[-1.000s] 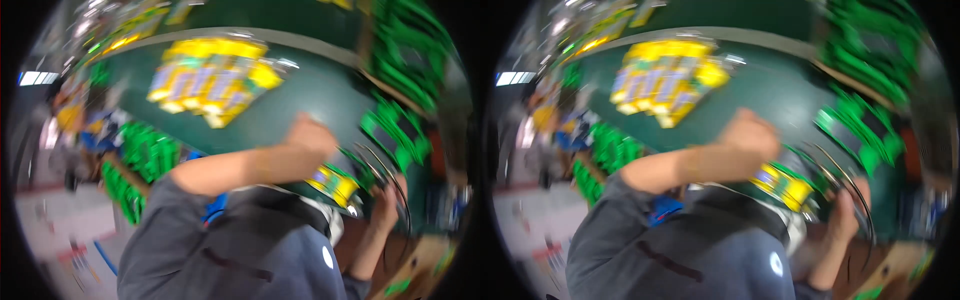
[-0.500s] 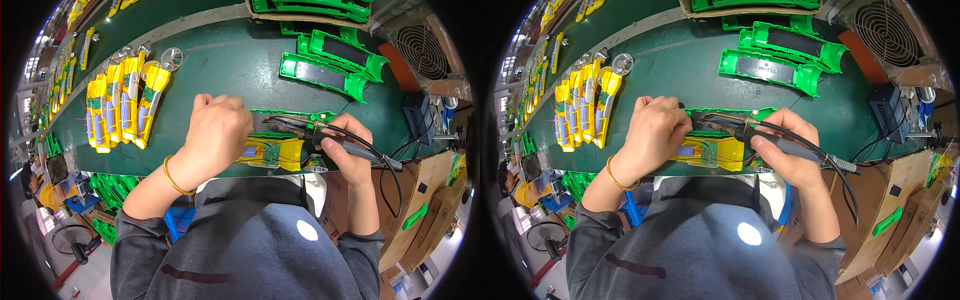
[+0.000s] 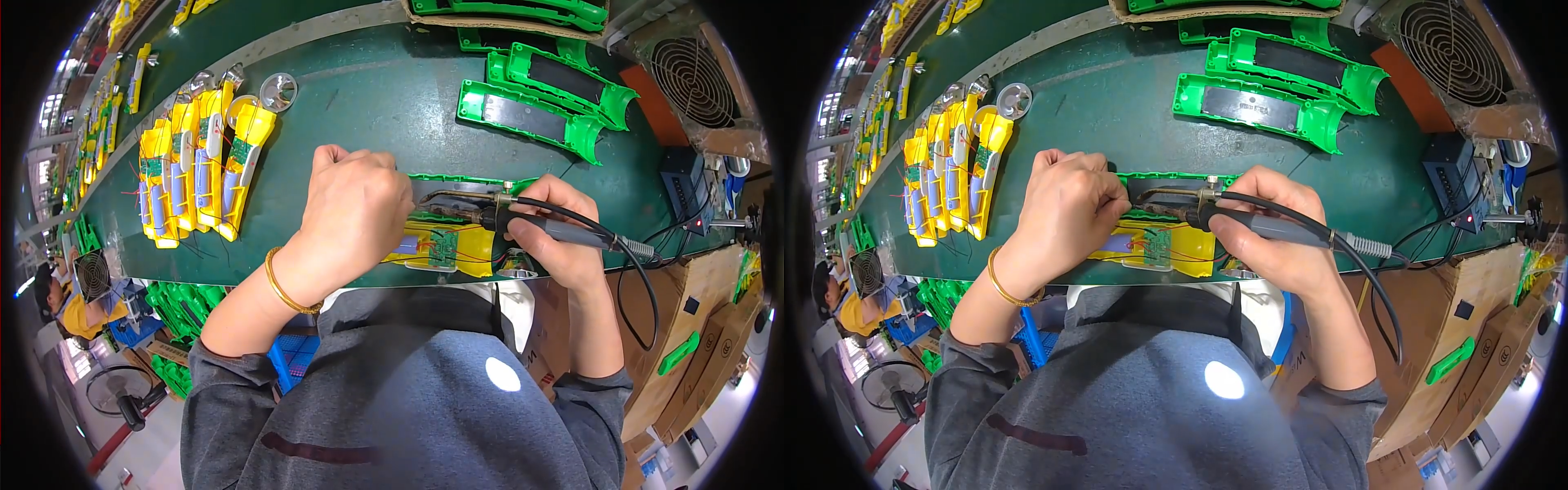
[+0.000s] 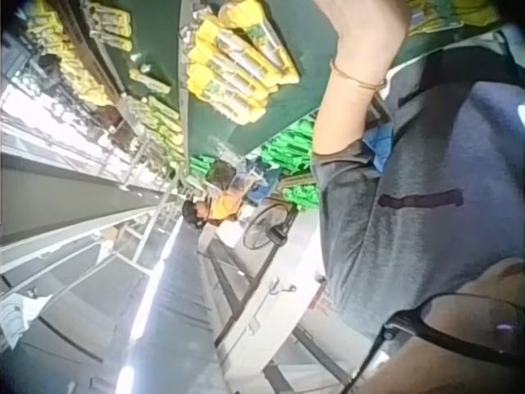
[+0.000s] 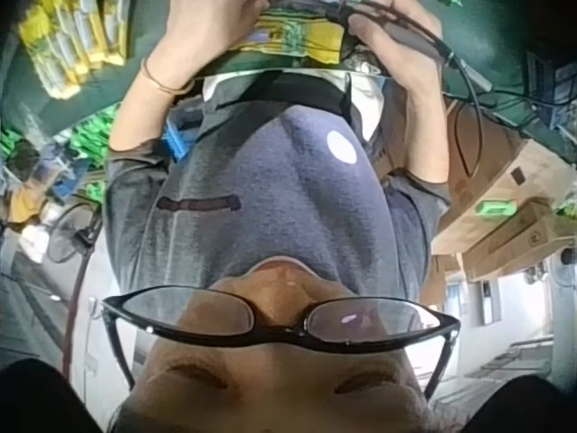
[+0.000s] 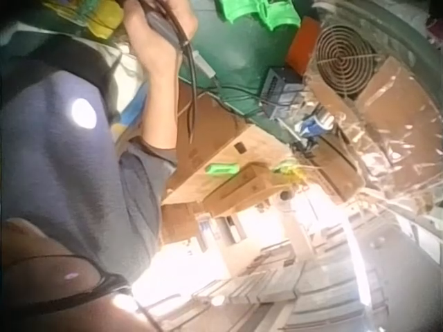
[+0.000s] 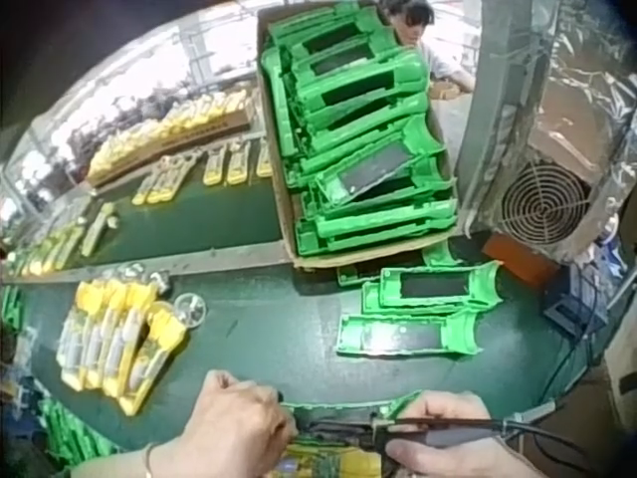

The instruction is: Soldering wires and components into flashlight housings on a production line.

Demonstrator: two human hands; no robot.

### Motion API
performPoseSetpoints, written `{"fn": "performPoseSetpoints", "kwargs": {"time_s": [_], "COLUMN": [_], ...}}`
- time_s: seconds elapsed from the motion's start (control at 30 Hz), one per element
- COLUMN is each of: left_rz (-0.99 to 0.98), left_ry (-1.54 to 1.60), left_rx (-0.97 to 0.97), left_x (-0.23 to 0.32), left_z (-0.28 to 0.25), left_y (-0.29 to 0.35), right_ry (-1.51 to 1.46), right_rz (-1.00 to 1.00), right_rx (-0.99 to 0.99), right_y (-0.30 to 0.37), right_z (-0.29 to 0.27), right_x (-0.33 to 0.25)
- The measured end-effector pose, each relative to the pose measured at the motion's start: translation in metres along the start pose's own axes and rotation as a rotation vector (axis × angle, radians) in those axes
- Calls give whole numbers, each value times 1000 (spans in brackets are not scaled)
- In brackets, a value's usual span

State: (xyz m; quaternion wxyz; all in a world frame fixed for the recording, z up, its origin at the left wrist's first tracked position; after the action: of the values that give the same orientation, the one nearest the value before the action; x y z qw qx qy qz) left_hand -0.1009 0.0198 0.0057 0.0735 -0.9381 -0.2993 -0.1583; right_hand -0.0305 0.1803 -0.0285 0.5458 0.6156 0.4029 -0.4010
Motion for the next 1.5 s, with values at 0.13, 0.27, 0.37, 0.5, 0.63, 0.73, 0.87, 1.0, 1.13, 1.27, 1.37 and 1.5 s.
{"fn": "performPoseSetpoints", "kwargs": {"time_s": [0.13,0.27,0.37,0.5,0.63,0.73,0.87,1.0,1.13,1.27,1.37,1.5], "left_rz": [-5,11,0,-13,-18,-9,-12,-8,-6,-13,-6,-15], "left_ry": [-9,13,17,127,91,32,17,-3,-7,4,2,-8], "left_rx": [3,24,6,-4,-1,4,16,25,21,21,33,4], "left_x": [0,1,0,-5,-5,-3,-2,-3,-2,-3,0,-2], "left_z": [1,-1,0,2,4,3,2,1,1,0,-2,2], "left_y": [0,0,0,1,2,1,1,0,-1,-1,-1,-2], "right_ry": [29,16,-20,-37,-82,-39,34,-32,-28,-115,-252,-190], "right_rz": [26,11,18,32,15,22,-19,22,12,64,68,60], "right_rx": [-22,-27,-34,-41,-56,-48,-56,-41,-3,-10,-54,-39], "right_y": [-2,-3,-5,-6,-6,-6,-8,-8,-8,-6,-3,-4], "right_z": [1,0,-1,-2,1,3,4,5,4,-4,-7,-1], "right_x": [0,-1,-1,-3,-2,-2,-5,-4,-4,-4,1,0]}}
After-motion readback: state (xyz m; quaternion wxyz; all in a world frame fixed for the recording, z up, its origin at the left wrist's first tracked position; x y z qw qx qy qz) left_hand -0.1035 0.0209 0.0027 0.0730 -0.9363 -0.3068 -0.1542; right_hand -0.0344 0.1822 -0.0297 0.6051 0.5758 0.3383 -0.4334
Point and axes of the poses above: each hand's wrist, its own y-axis away from the middle knuckle, its own z-axis out of the palm, x = y × z, the point moved 9 cm from there along -y, towards the middle knuckle, and after that the axes turned 7 degrees about z, right-handed, at the moved point
